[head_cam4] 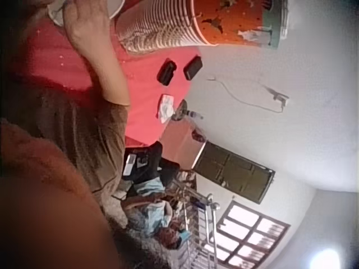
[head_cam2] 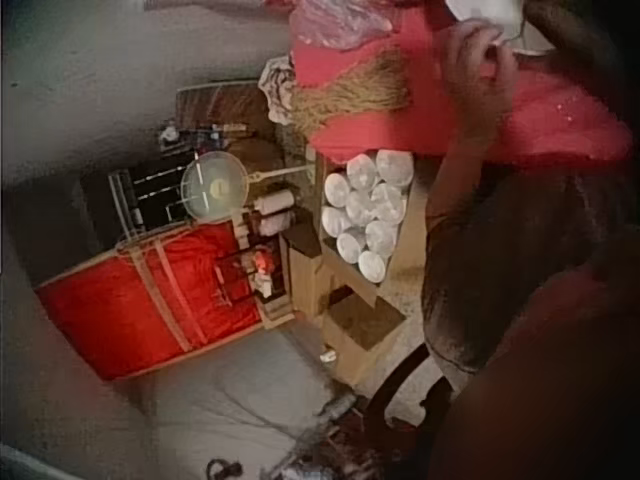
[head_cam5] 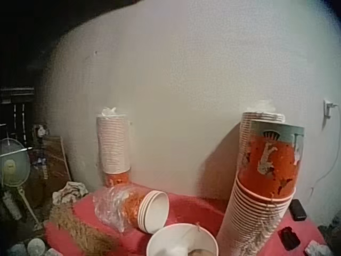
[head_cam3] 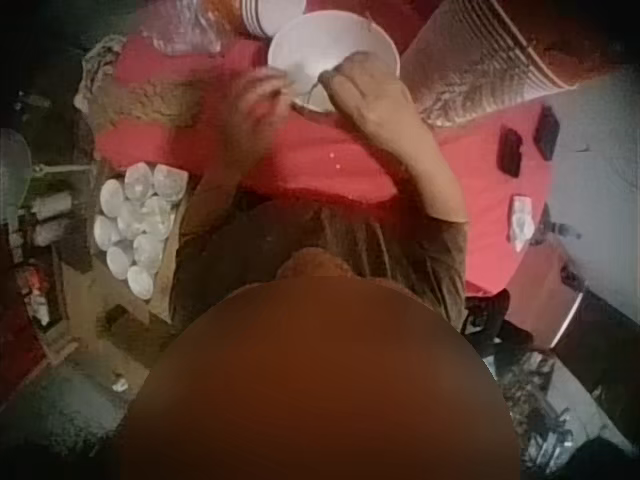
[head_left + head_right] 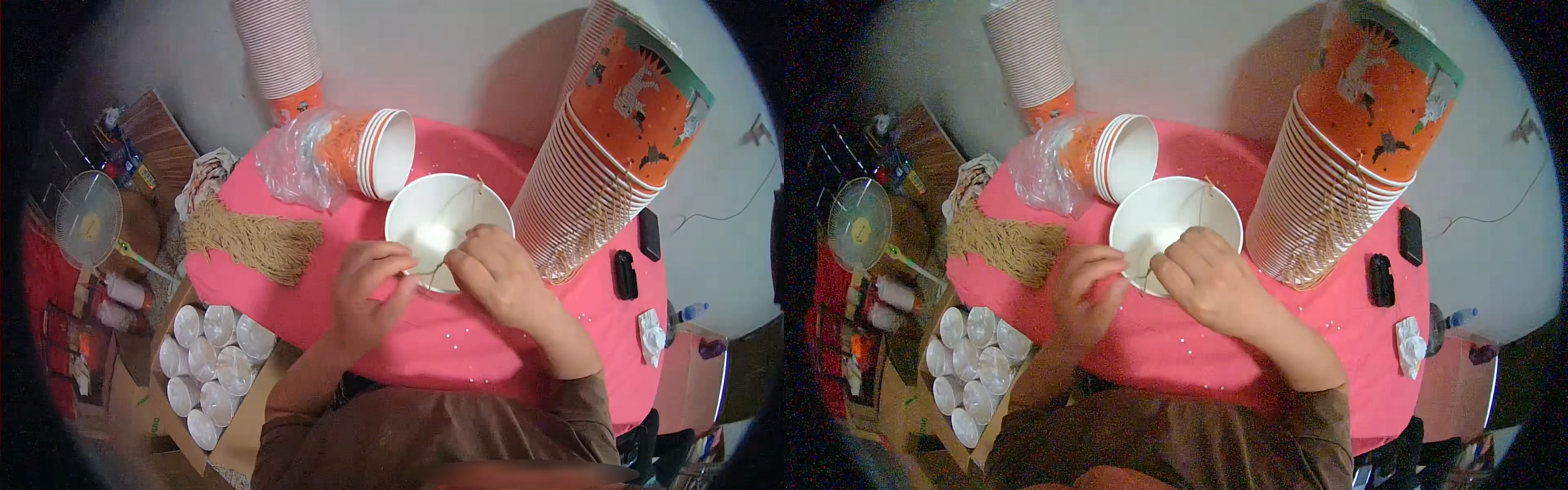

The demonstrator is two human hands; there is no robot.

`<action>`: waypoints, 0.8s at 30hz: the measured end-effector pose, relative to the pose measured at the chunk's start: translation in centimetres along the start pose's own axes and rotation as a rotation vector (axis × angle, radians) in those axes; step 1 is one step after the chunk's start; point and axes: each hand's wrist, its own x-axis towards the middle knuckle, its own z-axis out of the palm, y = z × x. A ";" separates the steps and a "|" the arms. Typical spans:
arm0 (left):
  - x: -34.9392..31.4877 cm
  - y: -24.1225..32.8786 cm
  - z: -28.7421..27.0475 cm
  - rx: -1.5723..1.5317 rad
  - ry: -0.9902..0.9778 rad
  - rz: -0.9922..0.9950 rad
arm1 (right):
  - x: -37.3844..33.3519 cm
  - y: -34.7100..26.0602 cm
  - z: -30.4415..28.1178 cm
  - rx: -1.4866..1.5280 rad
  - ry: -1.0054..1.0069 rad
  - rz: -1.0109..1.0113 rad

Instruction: Attaching rubber bands to large paper buckets for final packaging.

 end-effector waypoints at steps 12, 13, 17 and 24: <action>0.1 0.0 1.1 0.010 -0.046 0.186 | -0.6 -1.3 -1.1 0.019 -0.078 -0.060; 0.0 0.0 1.1 0.037 -0.055 0.200 | -0.7 -1.3 -1.2 0.009 -0.085 -0.090; -0.5 -1.5 1.1 0.060 -0.002 0.148 | -0.6 0.4 -2.6 -0.057 0.055 -0.044; 0.0 -2.4 1.6 0.137 -0.021 0.250 | -0.8 2.4 -3.9 -0.114 0.245 0.115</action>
